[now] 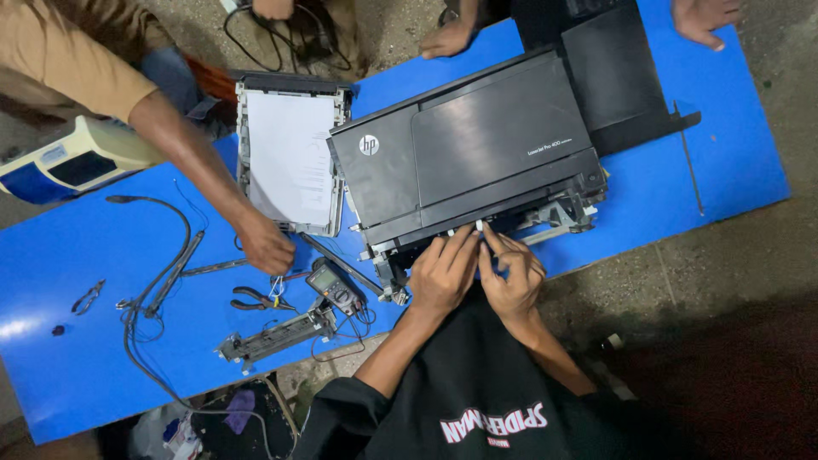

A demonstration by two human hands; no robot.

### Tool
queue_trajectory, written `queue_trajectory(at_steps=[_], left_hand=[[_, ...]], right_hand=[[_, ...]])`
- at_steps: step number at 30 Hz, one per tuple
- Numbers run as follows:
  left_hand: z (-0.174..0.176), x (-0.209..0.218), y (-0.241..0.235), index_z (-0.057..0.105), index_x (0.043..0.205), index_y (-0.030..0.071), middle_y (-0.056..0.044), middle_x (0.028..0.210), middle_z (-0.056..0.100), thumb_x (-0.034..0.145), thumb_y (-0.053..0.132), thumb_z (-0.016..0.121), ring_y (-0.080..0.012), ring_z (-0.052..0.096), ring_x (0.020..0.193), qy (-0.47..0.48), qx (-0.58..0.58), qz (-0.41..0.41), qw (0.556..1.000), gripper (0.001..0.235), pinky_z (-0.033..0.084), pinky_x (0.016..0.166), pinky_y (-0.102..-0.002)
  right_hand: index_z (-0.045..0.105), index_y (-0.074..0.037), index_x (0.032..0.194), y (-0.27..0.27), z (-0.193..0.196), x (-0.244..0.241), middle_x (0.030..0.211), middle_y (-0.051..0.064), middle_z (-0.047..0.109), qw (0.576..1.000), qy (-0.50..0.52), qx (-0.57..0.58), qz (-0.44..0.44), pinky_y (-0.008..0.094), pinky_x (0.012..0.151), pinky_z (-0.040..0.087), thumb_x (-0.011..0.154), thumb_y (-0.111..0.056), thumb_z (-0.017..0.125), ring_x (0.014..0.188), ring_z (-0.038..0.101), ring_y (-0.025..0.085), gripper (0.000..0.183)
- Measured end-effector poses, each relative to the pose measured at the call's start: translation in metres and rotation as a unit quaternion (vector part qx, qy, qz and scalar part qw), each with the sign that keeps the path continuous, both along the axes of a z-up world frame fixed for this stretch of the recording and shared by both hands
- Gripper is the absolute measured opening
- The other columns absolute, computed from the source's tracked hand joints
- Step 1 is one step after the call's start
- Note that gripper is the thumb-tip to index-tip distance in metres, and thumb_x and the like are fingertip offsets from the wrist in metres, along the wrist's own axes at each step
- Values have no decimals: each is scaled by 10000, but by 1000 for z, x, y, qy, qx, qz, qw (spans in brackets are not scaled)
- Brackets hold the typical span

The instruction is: The person repeatedly removes and reinserts a cylindrical drum unit from an HP LaserJet Pro 400 printer on a blue workbench. The person handles the drum with both hands, aligns it, and places it back into the printer multiple times. A second person is visible nearby handling a power cord and a small beige device.

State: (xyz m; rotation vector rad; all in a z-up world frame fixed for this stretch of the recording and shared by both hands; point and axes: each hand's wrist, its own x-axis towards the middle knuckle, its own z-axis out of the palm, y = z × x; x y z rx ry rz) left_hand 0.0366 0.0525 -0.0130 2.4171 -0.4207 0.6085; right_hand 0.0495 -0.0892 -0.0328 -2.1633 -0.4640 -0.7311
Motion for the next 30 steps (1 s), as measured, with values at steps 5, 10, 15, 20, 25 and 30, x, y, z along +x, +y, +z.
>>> queue_trajectory(at_steps=[5,10,15,20,25,30], left_hand=[[3,-9,-1,708,1119,-2,-95,1198,709,864,71,798,-257,670,919,-19,-35,57,998,280,569,790,-356],[16,-25,-11,711,1052,-2,-124,1153,712,827,122,825,-313,669,965,27,-37,146,988,280,541,821,-412],[20,-35,-18,705,1114,-27,-173,1223,711,837,91,806,-342,675,1077,62,-83,160,982,318,552,919,-423],[13,-40,-29,685,1202,-33,-214,1276,690,836,45,778,-370,682,1153,69,-161,175,969,386,556,982,-427],[3,-45,-34,683,1227,-27,-219,1303,697,838,21,764,-353,706,1129,72,-184,182,963,401,574,962,-405],[1,-42,-31,696,1200,-23,-210,1272,711,841,14,770,-341,721,1125,66,-216,181,957,369,587,953,-391]], right_hand=[[471,-31,750,-9,4,1,1099,197,781,999,43,-30,8,381,662,553,832,25,848,747,705,305,390],[563,-6,846,-11,8,13,1100,175,745,997,52,-17,47,364,692,589,823,-38,861,872,756,307,300],[630,6,907,-13,13,24,1071,153,738,995,82,-6,64,355,699,595,817,-65,878,876,756,308,274],[664,7,911,-17,12,25,1058,147,737,993,79,-8,88,354,706,589,821,-50,874,885,751,309,235],[675,16,911,-18,12,20,1049,151,747,991,96,9,96,340,692,581,846,-7,851,849,754,287,188],[676,24,910,-16,14,20,1033,148,743,990,87,31,102,339,726,589,848,32,834,867,756,270,170]])
